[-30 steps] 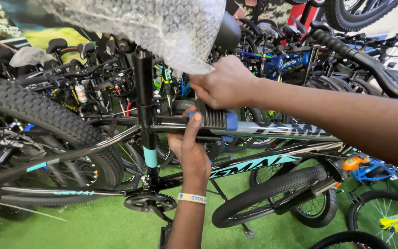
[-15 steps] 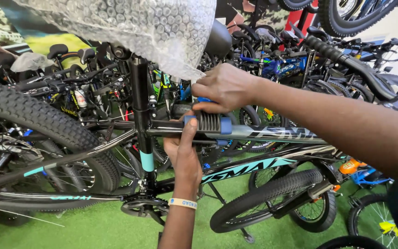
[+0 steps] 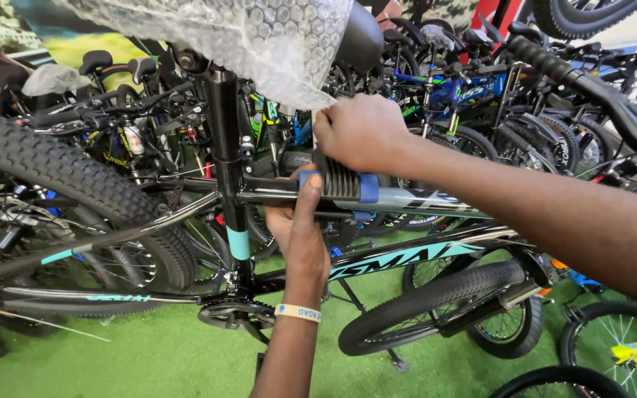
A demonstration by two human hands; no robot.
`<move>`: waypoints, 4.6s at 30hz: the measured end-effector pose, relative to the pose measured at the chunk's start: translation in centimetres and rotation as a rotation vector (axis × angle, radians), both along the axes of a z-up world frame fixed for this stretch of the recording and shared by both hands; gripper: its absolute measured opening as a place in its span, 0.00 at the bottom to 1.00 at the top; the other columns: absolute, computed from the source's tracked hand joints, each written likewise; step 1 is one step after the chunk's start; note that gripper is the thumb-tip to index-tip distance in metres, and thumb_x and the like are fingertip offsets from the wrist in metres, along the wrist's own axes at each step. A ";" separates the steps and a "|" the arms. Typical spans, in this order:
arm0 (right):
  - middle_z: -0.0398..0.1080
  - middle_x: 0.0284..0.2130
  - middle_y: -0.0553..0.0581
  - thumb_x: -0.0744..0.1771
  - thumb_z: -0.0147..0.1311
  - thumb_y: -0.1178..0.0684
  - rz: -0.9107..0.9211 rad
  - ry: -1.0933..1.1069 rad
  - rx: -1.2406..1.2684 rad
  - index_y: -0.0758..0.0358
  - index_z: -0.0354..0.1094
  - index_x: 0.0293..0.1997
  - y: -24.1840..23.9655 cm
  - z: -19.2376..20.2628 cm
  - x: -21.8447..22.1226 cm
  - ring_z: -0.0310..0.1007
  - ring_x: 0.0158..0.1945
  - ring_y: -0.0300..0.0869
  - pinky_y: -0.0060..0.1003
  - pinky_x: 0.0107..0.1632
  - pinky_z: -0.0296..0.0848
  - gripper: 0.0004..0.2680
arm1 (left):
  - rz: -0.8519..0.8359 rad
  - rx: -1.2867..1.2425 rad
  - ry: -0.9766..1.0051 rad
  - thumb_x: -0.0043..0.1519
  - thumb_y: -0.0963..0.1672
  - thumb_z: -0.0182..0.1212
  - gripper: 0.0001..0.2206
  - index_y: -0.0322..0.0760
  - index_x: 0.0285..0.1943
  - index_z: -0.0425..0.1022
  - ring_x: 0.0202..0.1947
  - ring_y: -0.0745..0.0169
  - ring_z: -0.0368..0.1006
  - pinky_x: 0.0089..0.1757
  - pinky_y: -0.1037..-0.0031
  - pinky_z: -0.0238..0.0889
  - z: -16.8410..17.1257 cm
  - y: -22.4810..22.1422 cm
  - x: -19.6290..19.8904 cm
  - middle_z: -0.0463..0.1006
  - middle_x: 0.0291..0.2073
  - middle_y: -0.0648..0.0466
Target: Mounting a bicycle on a repair stand and preparing to work on the chain using tools.
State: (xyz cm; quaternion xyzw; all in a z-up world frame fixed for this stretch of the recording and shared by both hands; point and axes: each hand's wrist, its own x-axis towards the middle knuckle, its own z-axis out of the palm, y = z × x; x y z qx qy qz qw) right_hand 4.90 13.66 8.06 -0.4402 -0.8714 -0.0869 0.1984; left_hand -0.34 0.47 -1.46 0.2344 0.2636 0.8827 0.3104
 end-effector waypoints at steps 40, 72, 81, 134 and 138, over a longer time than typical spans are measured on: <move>0.73 0.21 0.65 0.65 0.43 0.39 0.033 0.147 0.012 0.48 0.75 0.35 -0.7 -0.8 -0.2 0.79 0.31 0.66 0.56 0.35 0.77 0.12 | 0.183 -0.110 0.023 0.54 0.44 0.75 0.21 0.35 0.51 0.68 0.50 0.65 0.74 0.55 0.65 0.64 0.4 0.8 1.1 0.80 0.45 0.49; 0.77 0.35 0.69 0.67 0.40 0.36 -0.175 0.125 -0.079 0.42 0.76 0.50 -2.3 -0.6 -0.2 0.79 0.43 0.67 0.61 0.46 0.75 0.16 | 0.034 -0.160 -0.019 0.47 0.48 0.79 0.31 0.33 0.56 0.69 0.53 0.62 0.72 0.56 0.62 0.64 2.1 -1.7 0.7 0.77 0.48 0.48; 0.73 0.46 0.75 0.65 0.50 0.14 -0.311 0.637 -0.269 0.53 0.64 0.57 -6.8 -4.9 1.2 0.71 0.55 0.68 0.60 0.60 0.65 0.31 | -0.162 -0.417 0.268 0.63 0.43 0.62 0.09 0.35 0.46 0.69 0.53 0.56 0.74 0.55 0.63 0.66 -9.8 -10.7 -2.8 0.77 0.41 0.52; 0.65 0.63 0.60 0.65 0.55 0.37 -0.430 0.642 -1.129 0.56 0.56 0.68 -26.3 -28.4 -5.9 0.64 0.66 0.51 0.49 0.68 0.63 0.26 | 1.104 -0.825 1.012 0.53 0.38 0.67 0.20 0.32 0.54 0.68 0.49 0.40 0.68 0.53 0.56 0.60 -3.2 -21.2 -35.6 0.67 0.51 0.40; 0.41 0.76 0.59 0.67 0.55 0.35 -0.203 0.172 -1.309 0.55 0.33 0.78 -26.7 -34.2 -9.3 0.42 0.78 0.54 0.52 0.77 0.52 0.35 | 0.893 -0.903 0.574 0.57 0.40 0.73 0.29 0.32 0.63 0.58 0.52 0.41 0.74 0.54 0.55 0.66 -4.2 -21.1 -35.3 0.61 0.61 0.38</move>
